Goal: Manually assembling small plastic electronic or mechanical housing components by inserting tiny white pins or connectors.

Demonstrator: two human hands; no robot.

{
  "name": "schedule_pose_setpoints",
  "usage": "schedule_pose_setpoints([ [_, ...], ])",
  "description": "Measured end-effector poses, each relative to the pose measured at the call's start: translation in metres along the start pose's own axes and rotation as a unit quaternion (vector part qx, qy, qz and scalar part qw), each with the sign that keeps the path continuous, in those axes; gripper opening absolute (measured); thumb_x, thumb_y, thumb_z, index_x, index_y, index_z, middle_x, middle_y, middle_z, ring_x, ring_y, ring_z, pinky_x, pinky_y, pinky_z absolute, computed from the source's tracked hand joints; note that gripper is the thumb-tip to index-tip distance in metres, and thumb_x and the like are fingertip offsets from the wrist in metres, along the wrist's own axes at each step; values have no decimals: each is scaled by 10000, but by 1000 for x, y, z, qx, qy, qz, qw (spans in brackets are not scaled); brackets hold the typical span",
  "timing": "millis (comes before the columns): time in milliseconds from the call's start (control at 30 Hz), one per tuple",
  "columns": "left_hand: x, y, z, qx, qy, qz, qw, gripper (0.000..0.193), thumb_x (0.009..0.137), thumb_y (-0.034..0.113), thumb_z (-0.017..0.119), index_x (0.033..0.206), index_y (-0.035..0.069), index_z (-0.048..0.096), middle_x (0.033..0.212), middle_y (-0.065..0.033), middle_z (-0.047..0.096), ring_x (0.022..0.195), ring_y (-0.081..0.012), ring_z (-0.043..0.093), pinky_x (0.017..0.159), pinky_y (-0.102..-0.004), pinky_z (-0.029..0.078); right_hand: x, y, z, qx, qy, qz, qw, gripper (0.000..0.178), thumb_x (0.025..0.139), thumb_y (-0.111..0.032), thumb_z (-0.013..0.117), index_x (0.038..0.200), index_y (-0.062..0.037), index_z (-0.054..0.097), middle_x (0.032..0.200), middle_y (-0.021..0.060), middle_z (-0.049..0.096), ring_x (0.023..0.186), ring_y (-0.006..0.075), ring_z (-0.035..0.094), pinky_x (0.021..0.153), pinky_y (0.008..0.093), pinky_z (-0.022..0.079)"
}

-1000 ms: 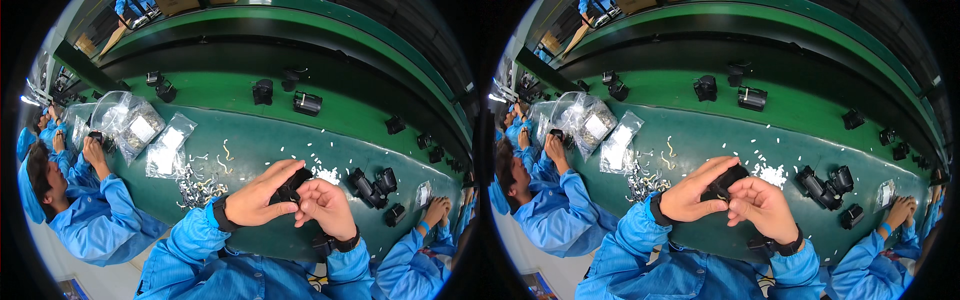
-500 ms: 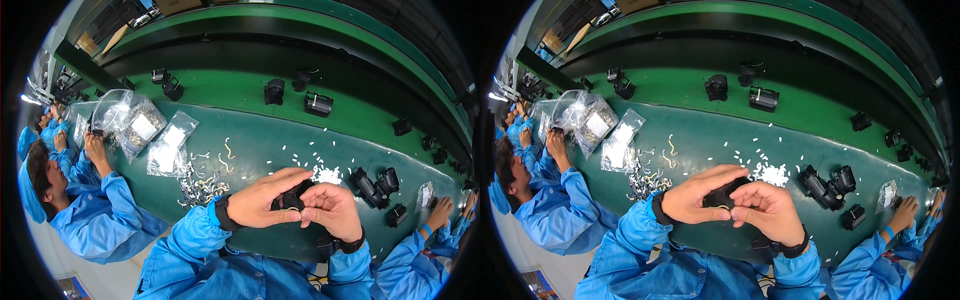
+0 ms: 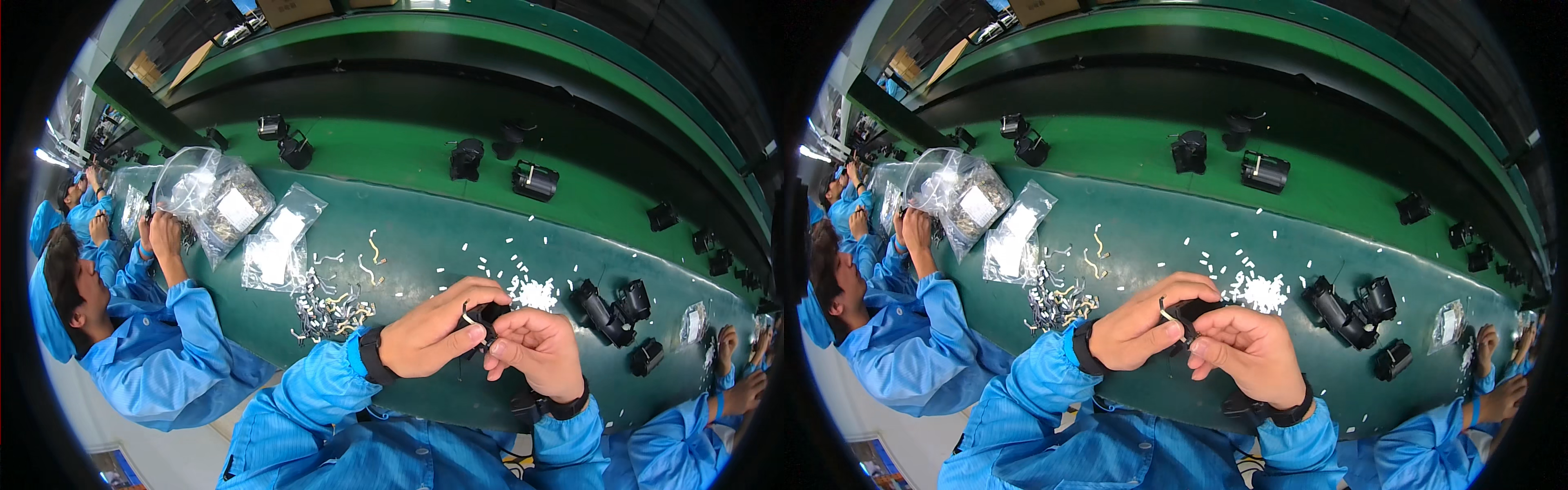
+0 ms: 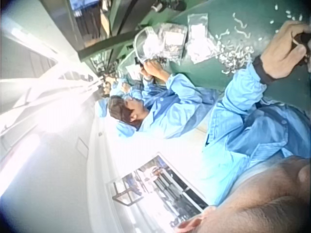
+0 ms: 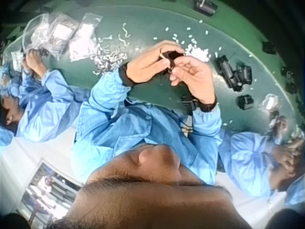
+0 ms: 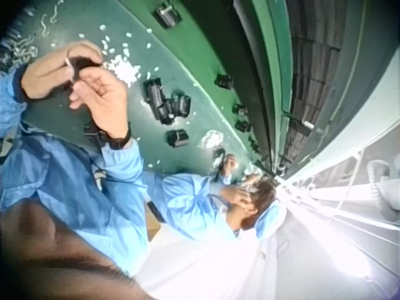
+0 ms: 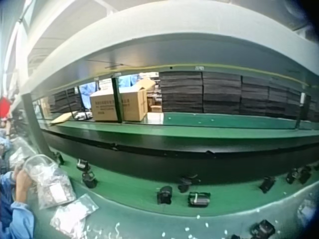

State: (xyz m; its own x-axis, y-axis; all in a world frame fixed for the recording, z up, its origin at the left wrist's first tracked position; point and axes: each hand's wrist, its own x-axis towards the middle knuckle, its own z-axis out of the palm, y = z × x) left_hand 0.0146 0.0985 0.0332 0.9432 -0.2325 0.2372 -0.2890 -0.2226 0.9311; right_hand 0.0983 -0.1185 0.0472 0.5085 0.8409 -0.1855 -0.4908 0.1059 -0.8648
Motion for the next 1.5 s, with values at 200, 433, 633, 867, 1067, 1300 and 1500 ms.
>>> schedule_pose_setpoints([
  [200, -1, 4, 1, -30, -18, 5, 999, 542, 994, 165, 563, 1477, -12, 390, 1407, -228, 445, 1323, -379, 475, 1136, -436, 372, -2, -2, 1, -20, 21, -6, 1000, 185, 978, 11, 692, 1144, 85, 659, 923, 134, 728, 809, 180, 736, 684, 307, 642],
  [433, -3, -2, 1, -16, -22, -11, 1000, 605, 1025, 336, 539, 1488, -25, 392, 1451, -218, 439, 1367, -364, 444, 1152, -450, 347, -4, -6, 5, -40, 42, -4, 998, 166, 941, 32, 731, 1093, 94, 704, 902, 131, 738, 767, 162, 732, 653, 291, 634],
  [633, -2, 2, 0, 28, 3, -17, 999, 587, 1022, 320, 547, 1474, -27, 404, 1432, -226, 445, 1303, -362, 491, 1105, -431, 389, -3, -8, 2, -58, 64, 5, 996, 126, 923, 33, 753, 1037, 84, 734, 889, 137, 754, 749, 164, 738, 639, 279, 626],
  [867, -2, 3, 2, 46, 10, -5, 999, 574, 985, 229, 600, 1459, -30, 405, 1416, -234, 442, 1277, -368, 496, 1091, -426, 398, -2, -1, -3, -26, 65, 21, 997, 102, 907, 45, 757, 997, 84, 730, 849, 182, 753, 720, 218, 756, 595, 310, 636],
  [1067, -3, 4, 2, 57, 36, -10, 998, 583, 970, 227, 619, 1451, -25, 406, 1394, -236, 445, 1260, -372, 491, 1081, -430, 405, 0, 5, -2, 17, 59, 30, 998, 129, 931, -5, 759, 1022, 82, 731, 881, 159, 758, 723, 195, 745, 601, 294, 624],
  [1300, 0, 9, -2, 66, 16, 2, 998, 554, 966, 215, 621, 1429, -32, 443, 1397, -247, 464, 1259, -392, 508, 1090, -443, 407, 0, -2, -3, 27, 22, 62, 997, 162, 939, -22, 759, 1068, 57, 700, 932, 122, 748, 804, 162, 733, 638, 272, 603],
  [1500, -3, 5, 2, 47, 20, 12, 999, 481, 1021, 263, 521, 1395, -39, 496, 1409, -252, 481, 1274, -391, 518, 1094, -448, 410, -3, -7, 0, -46, -12, 36, 998, 189, 929, 5, 763, 1097, 57, 694, 944, 100, 743, 838, 122, 708, 666, 251, 582],
])
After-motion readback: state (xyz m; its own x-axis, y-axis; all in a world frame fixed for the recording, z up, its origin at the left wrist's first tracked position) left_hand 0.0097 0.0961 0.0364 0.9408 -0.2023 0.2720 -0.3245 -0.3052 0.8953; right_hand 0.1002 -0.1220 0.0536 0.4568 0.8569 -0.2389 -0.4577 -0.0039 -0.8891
